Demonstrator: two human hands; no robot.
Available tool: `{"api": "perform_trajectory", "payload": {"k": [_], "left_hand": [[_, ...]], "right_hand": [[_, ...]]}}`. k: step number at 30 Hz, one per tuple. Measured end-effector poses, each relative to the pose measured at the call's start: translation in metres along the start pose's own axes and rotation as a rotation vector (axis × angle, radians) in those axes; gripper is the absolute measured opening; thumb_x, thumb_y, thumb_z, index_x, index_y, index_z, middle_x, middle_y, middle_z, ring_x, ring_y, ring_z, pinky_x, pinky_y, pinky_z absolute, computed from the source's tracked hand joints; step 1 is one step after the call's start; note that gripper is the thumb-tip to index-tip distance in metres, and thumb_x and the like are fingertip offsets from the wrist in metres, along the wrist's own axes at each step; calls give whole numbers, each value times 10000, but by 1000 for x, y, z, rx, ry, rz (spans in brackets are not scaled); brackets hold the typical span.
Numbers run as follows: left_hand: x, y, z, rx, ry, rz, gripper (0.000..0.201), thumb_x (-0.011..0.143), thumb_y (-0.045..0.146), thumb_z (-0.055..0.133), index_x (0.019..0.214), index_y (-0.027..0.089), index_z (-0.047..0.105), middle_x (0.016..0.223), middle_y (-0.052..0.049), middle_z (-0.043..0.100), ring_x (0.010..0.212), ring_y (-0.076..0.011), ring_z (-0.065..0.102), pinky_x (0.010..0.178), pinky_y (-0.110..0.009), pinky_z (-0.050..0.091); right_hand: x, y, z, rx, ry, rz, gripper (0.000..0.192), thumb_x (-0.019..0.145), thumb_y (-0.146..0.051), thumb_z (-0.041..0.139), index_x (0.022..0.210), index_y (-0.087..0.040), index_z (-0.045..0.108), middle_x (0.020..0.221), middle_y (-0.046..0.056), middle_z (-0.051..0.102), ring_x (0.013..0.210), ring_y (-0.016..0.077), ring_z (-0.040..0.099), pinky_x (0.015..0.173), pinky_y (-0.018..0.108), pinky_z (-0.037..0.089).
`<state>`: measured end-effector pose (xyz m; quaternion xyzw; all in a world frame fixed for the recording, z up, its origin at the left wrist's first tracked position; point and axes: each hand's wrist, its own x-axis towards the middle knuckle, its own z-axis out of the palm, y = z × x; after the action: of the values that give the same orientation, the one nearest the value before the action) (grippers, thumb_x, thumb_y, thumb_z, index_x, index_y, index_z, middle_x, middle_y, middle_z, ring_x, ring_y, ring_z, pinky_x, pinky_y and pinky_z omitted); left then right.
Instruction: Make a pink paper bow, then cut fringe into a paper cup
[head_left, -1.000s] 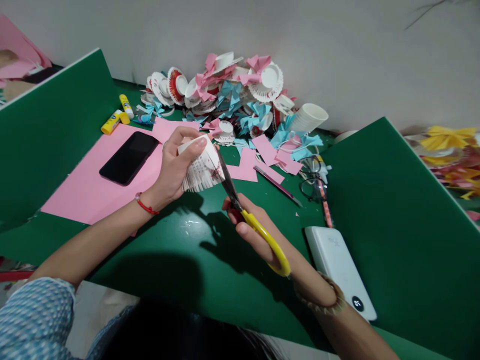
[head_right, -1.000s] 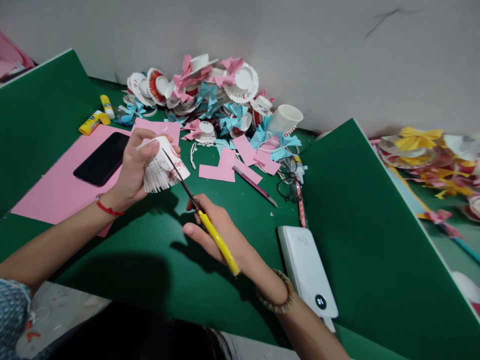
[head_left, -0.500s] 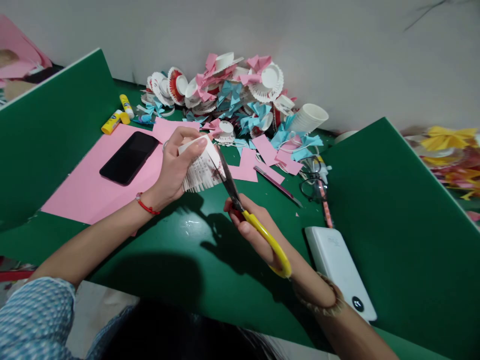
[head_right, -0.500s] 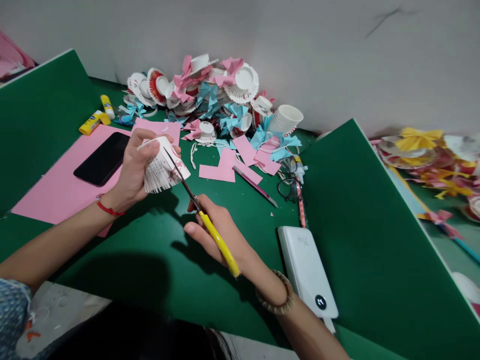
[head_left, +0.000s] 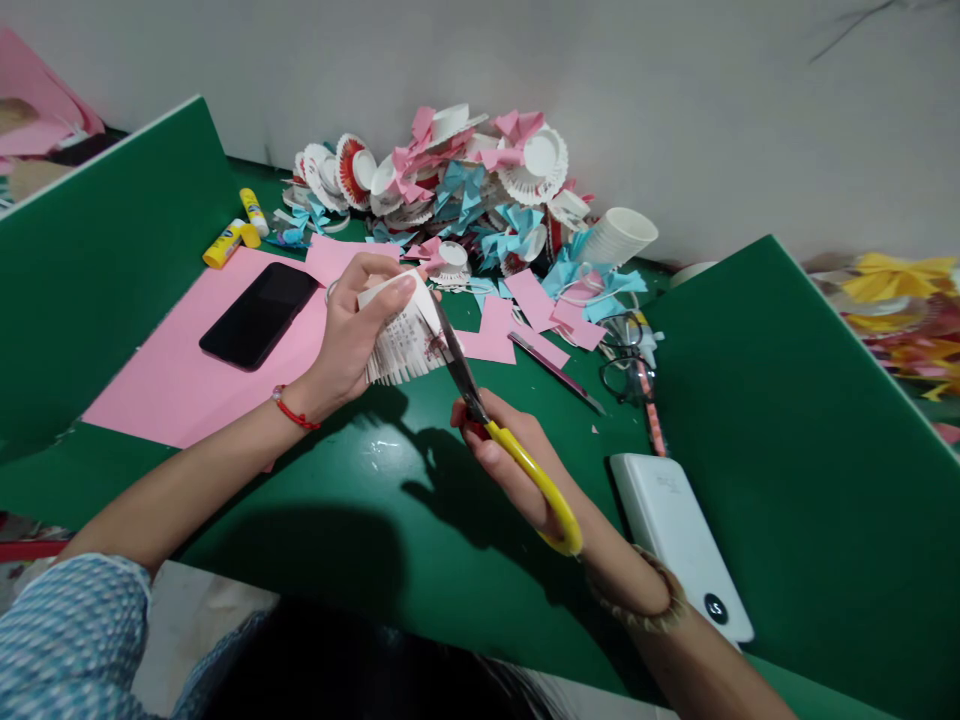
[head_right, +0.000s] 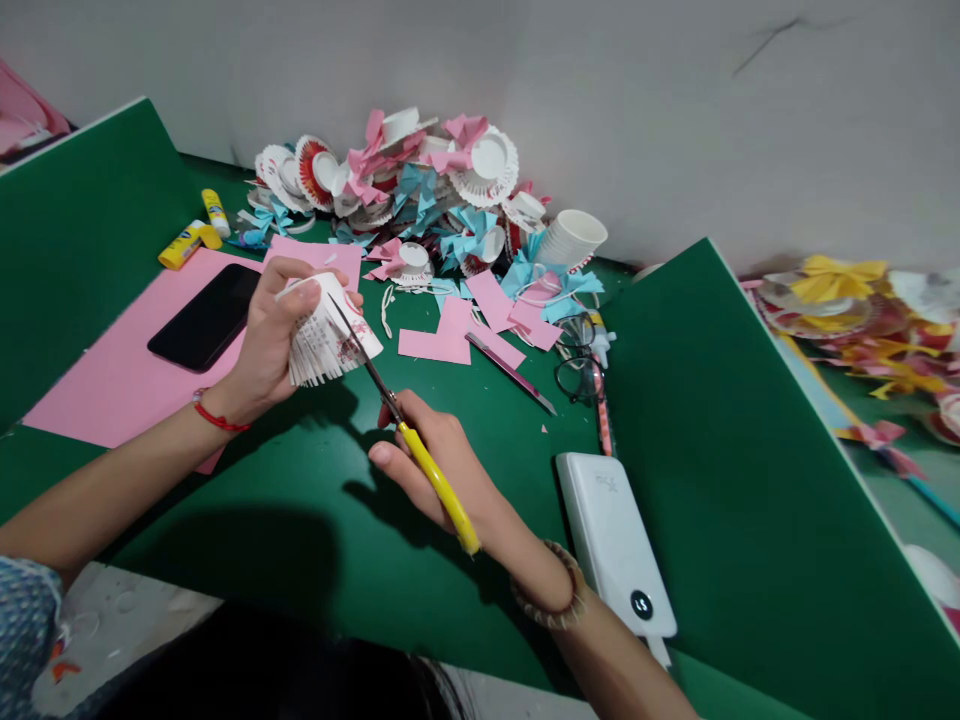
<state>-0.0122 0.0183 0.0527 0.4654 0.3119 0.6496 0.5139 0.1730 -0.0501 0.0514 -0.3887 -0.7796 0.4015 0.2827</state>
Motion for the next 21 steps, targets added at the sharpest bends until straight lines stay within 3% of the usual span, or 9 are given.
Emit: {"api": "perform_trajectory", "payload": {"k": [21], "left_hand": [[0, -1, 1, 2, 2, -8, 379, 702, 489, 717, 828, 227, 475, 804, 1, 685, 888, -222, 716, 638, -283, 565]], "right_hand": [[0, -5, 0, -18, 25, 10, 541, 891, -701, 285, 753, -200, 439, 565, -43, 418, 489, 98, 342, 484, 243, 290]]}}
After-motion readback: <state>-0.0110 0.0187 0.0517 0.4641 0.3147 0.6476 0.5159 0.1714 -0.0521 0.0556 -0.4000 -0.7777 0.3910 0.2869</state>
